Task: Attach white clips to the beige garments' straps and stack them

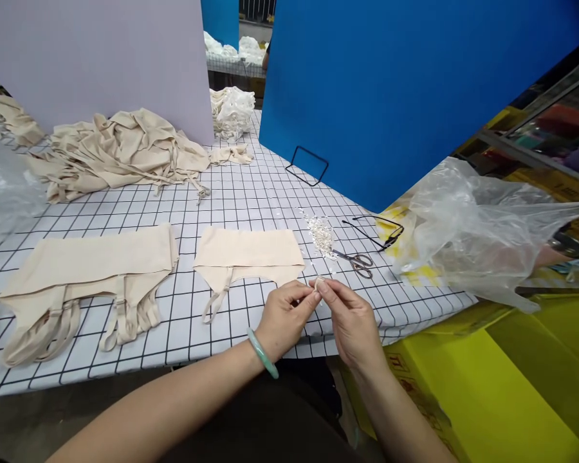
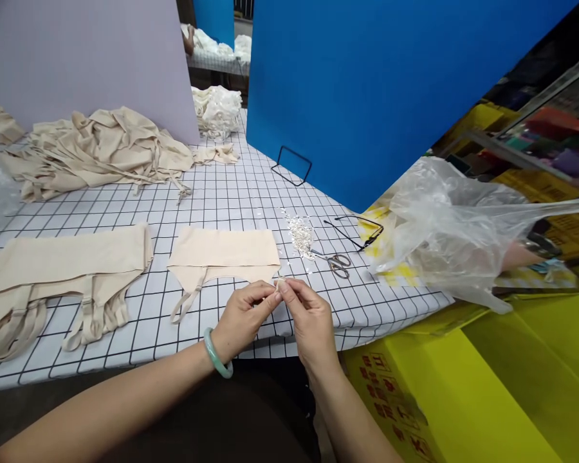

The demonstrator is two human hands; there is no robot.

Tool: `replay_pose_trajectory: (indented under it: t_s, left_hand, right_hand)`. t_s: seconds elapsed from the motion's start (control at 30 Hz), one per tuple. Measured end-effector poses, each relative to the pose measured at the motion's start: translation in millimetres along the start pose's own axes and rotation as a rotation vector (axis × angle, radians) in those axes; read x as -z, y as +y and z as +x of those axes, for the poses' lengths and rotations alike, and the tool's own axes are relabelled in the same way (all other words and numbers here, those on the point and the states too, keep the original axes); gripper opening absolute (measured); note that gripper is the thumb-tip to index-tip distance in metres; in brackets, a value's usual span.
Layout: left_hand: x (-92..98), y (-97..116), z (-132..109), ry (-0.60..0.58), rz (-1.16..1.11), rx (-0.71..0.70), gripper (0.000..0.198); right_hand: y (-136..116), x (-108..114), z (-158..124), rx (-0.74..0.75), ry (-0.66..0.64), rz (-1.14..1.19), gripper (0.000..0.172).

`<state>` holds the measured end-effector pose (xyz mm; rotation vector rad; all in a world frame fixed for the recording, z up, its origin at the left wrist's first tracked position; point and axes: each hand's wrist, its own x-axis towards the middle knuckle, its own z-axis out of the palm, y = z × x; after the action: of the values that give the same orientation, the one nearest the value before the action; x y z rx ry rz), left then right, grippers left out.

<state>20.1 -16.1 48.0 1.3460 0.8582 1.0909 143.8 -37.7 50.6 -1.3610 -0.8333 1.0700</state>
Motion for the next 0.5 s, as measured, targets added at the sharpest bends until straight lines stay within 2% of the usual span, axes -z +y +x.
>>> replay_pose_trajectory:
  t_s: [0.1, 0.2, 0.3, 0.37, 0.5]
  left_hand:
    - [15.1, -5, 11, -0.08, 0.19, -0.011, 0.017]
    - [46.9, -12, 38, -0.089, 0.596, -0.107, 0.01]
    - [77.6, -26, 67, -0.235, 0.918, -0.136, 0.015]
    - [89.8, -37, 79, -0.33, 0.991, -0.154, 0.014]
    - [97.7, -54, 84, -0.328, 0.958, -0.25, 0.017]
  right_hand:
    - [0, -3, 13, -0.052, -0.007, -0.004, 0.028]
    - [-1, -10, 31, -0.138, -0.049, 0.045, 0.028]
    - [0, -26, 47, -0.312, -0.155, -0.007, 0.025]
    - [3, -38, 54, -0.415, -0.186, -0.106, 0.021]
    - [7, -57, 64, -0.513, -0.194, -0.199, 0.013]
